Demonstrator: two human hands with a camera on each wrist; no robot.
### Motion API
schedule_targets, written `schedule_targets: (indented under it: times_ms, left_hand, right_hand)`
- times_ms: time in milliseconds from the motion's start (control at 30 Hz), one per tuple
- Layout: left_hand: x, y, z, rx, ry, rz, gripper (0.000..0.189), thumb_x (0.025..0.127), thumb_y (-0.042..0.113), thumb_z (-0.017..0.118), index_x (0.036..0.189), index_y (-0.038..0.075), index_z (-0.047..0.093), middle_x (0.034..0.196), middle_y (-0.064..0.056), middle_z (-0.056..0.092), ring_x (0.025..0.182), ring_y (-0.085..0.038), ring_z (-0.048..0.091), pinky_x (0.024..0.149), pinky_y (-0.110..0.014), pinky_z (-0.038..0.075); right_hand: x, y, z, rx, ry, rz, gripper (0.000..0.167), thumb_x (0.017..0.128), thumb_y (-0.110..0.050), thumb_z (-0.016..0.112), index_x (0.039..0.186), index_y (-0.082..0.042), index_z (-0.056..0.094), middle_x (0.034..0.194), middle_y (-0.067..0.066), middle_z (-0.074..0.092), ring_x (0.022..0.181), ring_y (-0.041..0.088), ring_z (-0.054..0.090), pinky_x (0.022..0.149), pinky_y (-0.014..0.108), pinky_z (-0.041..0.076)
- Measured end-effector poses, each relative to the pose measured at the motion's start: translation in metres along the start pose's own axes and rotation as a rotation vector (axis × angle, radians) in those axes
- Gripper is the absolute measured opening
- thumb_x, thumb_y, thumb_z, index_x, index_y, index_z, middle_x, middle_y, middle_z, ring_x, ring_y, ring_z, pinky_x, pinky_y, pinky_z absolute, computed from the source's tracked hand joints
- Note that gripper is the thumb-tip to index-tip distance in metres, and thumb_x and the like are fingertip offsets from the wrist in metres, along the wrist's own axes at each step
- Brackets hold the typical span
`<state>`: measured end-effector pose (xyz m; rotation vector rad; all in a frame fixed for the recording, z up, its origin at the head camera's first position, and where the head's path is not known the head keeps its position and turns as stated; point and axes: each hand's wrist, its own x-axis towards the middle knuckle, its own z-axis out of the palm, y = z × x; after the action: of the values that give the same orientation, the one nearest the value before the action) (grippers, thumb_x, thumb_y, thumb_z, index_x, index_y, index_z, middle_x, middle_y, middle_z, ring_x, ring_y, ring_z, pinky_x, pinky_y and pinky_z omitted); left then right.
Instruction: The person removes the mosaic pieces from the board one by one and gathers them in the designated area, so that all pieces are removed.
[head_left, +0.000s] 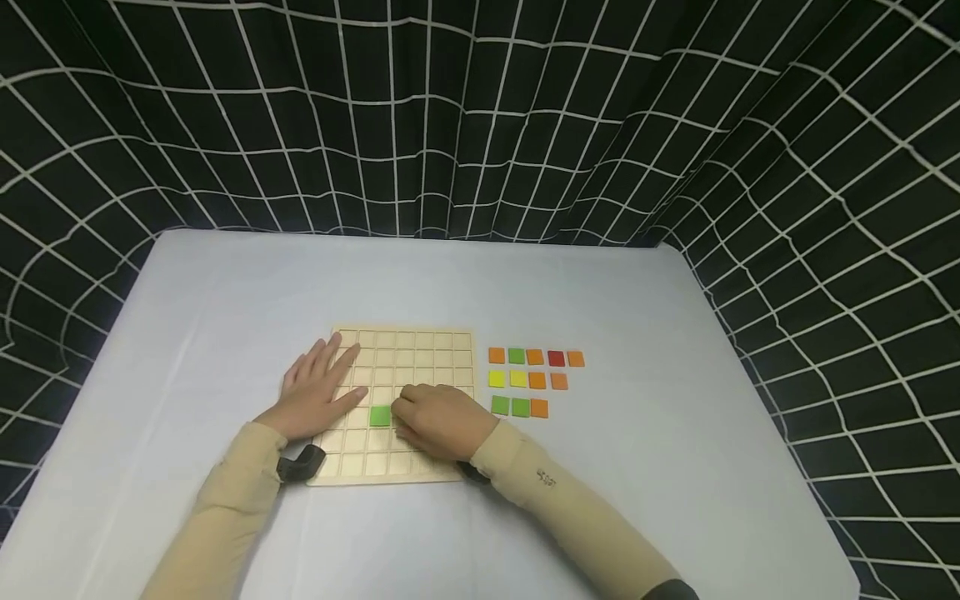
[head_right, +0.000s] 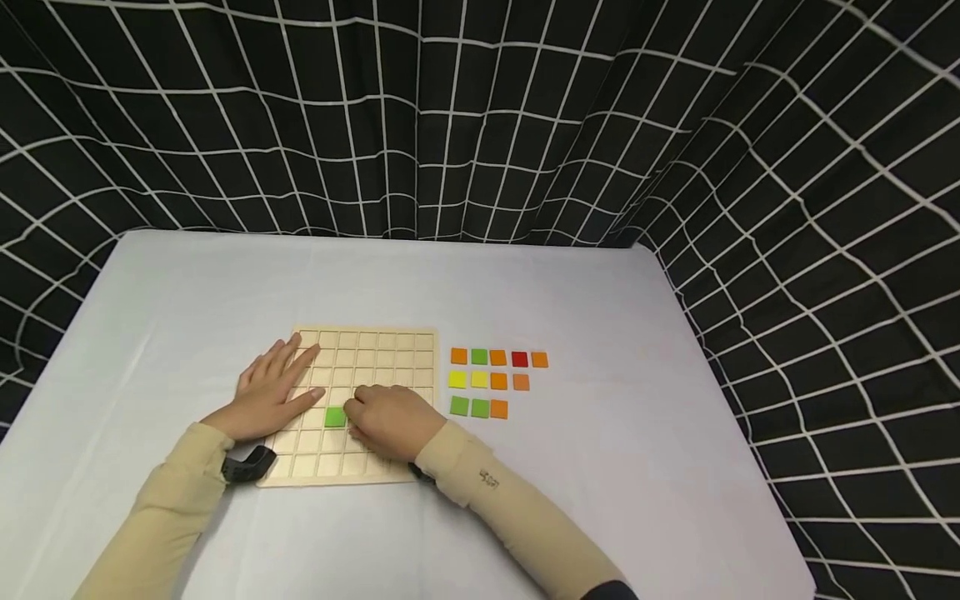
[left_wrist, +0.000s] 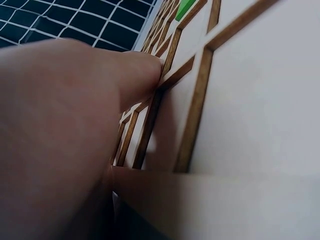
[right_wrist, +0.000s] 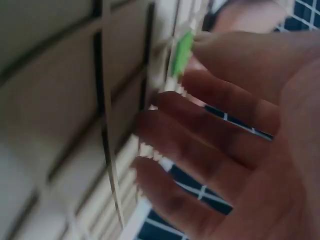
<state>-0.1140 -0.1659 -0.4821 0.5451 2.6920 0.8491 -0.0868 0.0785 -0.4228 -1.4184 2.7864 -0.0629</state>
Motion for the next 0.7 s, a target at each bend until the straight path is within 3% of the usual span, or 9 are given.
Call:
schedule_targets:
  times_ms: [133,267,533,700]
  left_hand:
    - [0.001,0.001,0.000,0.012,-0.023,-0.007,0.072,0.100,0.049,0.040,0.155,0.017,0.007,0.160,-0.013,-0.014,0.146,-0.037,-0.014,0.112,-0.060,-0.008]
    - [0.003,0.001,0.000,0.022,-0.005,-0.005,0.072,0.100,0.049,0.040,0.155,0.016,0.009,0.160,-0.013,-0.013,0.146,-0.037,-0.013,0.112,-0.060,-0.007]
    - [0.006,-0.001,0.006,0.029,-0.013,-0.008,0.072,0.099,0.050,0.040,0.155,0.016,0.010,0.161,-0.013,-0.012,0.146,-0.037,-0.012,0.112,-0.060,-0.006]
    - [0.002,0.002,0.000,0.016,-0.026,-0.016,0.071,0.100,0.047,0.040,0.155,0.016,0.008,0.160,-0.013,-0.014,0.145,-0.038,-0.014,0.112,-0.060,-0.008]
  right_hand:
    - [0.016,-0.006,0.009,-0.020,-0.026,0.012,0.017,0.098,-0.030,0.055,0.105,-0.015,0.058,0.093,-0.006,0.055,0.076,0.005,0.053,0.067,0.020,0.051]
    - [0.024,-0.006,0.010,-0.040,-0.043,0.001,0.018,0.099,-0.029,0.053,0.108,-0.014,0.056,0.096,-0.005,0.055,0.078,0.006,0.054,0.069,0.020,0.051]
    - [0.029,-0.002,0.007,-0.064,-0.078,-0.066,0.014,0.098,-0.022,0.054,0.110,-0.014,0.057,0.094,-0.005,0.059,0.077,0.007,0.058,0.068,0.022,0.052]
    - [0.029,-0.005,0.002,-0.104,-0.101,-0.116,0.023,0.095,-0.019,0.060,0.117,-0.022,0.060,0.098,-0.005,0.059,0.080,0.007,0.061,0.067,0.021,0.052]
